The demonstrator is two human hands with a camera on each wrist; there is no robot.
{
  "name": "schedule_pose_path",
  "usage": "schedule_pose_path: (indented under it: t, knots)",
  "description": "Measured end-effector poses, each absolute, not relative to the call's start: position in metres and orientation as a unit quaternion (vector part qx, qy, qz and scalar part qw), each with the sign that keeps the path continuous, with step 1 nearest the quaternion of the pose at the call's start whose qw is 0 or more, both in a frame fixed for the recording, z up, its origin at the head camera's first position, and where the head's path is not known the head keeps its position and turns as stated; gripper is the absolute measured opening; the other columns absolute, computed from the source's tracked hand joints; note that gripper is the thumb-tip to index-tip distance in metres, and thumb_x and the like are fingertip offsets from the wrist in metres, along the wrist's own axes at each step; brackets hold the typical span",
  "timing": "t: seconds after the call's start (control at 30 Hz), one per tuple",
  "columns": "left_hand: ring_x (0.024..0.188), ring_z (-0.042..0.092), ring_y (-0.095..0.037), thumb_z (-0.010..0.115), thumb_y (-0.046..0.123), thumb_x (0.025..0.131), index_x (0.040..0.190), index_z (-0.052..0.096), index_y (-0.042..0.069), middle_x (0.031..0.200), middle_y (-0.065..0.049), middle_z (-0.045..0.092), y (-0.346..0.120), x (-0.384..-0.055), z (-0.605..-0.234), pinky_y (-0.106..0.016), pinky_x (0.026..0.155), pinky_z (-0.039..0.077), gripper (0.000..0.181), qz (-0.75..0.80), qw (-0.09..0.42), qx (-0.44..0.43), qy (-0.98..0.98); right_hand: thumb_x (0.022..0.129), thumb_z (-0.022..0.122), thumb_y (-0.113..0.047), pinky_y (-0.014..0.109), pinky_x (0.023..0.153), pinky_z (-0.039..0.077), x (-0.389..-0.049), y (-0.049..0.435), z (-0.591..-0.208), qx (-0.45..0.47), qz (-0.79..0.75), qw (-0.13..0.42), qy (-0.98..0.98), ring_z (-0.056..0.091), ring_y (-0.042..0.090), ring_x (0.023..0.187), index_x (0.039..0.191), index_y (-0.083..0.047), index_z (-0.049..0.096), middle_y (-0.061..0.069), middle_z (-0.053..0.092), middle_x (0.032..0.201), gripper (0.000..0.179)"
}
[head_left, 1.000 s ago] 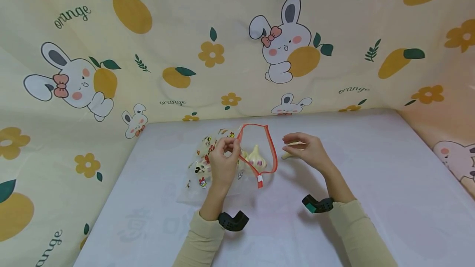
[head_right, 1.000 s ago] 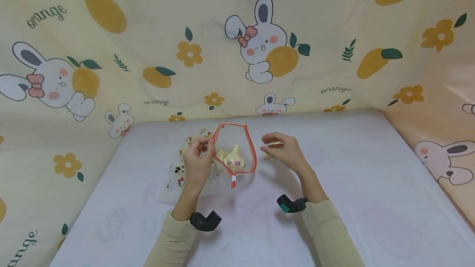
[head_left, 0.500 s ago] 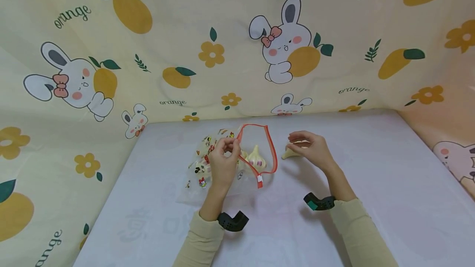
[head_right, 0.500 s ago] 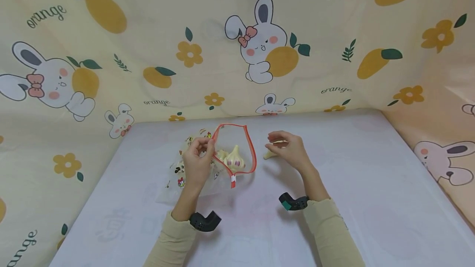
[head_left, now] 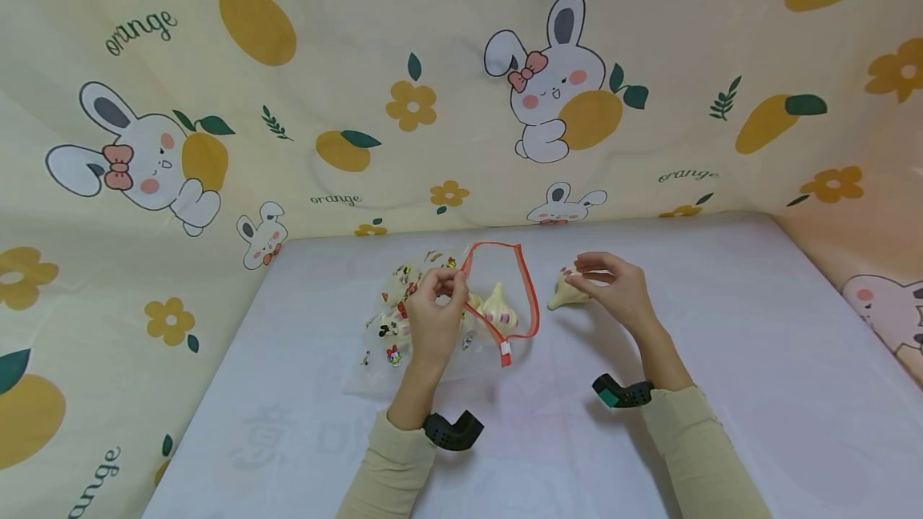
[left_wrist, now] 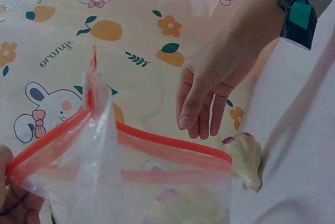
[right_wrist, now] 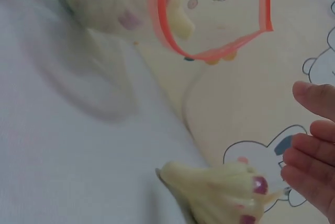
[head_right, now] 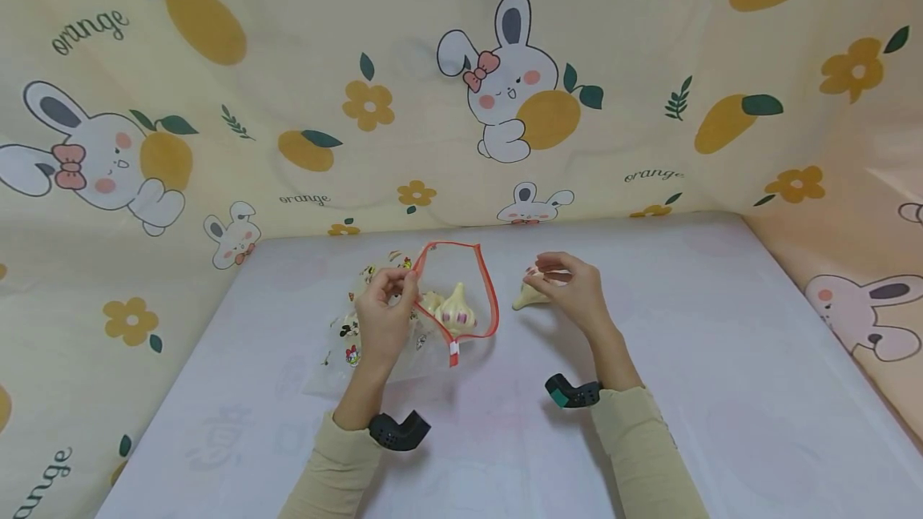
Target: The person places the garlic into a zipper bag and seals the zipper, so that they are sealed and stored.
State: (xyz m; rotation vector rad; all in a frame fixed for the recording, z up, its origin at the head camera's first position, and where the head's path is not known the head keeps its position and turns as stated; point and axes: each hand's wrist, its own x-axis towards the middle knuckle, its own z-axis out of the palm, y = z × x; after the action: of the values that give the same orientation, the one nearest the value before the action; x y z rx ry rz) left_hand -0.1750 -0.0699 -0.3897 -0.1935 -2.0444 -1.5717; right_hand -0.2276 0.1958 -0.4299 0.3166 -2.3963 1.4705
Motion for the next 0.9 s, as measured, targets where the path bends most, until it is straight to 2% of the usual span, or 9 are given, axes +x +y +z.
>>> schedule_pose_path:
  t: [0.3, 0.6, 0.7, 0.9]
  knots:
    - [0.068, 0.056, -0.002, 0.06, 0.006, 0.089, 0.09, 0.066, -0.001, 0.071, -0.017, 0.066, -0.069, -0.175, -0.39, -0.017, 0.064, 0.047, 0.009, -0.584, 0.271, -0.071, -0.762, 0.077, 0.079, -0.007, 0.001, 0.081, 0.047, -0.231, 0.204, -0.437, 0.096, 0.504, 0.198, -0.835, 0.055, -0.013, 0.087, 0.11, 0.006, 0.064, 0.025, 0.07, 0.105, 0.039]
    - [0.068, 0.056, -0.005, 0.061, 0.005, 0.09, 0.089, 0.066, -0.002, 0.072, -0.017, 0.066, -0.07, -0.175, -0.39, -0.02, 0.063, 0.048, 0.009, -0.581, 0.279, -0.079, -0.761, 0.075, 0.079, -0.005, 0.001, 0.086, 0.045, -0.232, 0.21, -0.437, 0.064, 0.517, 0.201, -0.83, 0.053, -0.01, 0.093, 0.118, 0.006, 0.06, 0.026, 0.066, 0.113, 0.048]
    - [0.068, 0.056, -0.006, 0.061, 0.006, 0.09, 0.089, 0.066, -0.002, 0.072, -0.017, 0.066, -0.069, -0.175, -0.39, -0.022, 0.063, 0.049, 0.009, -0.58, 0.277, -0.079, -0.762, 0.076, 0.079, -0.007, 0.009, 0.091, 0.048, -0.233, 0.211, -0.438, 0.055, 0.513, 0.191, -0.835, 0.055, -0.003, 0.097, 0.119, 0.005, 0.06, 0.024, 0.066, 0.116, 0.049]
    - [0.068, 0.056, -0.006, 0.06, 0.005, 0.089, 0.089, 0.066, -0.002, 0.072, -0.017, 0.066, -0.068, -0.174, -0.39, -0.022, 0.063, 0.049, 0.009, -0.579, 0.274, -0.077, -0.764, 0.078, 0.079, -0.013, 0.034, 0.099, 0.047, -0.234, 0.214, -0.442, 0.041, 0.501, 0.14, -0.853, 0.058, 0.028, 0.116, 0.126, 0.004, 0.055, 0.023, 0.061, 0.127, 0.056]
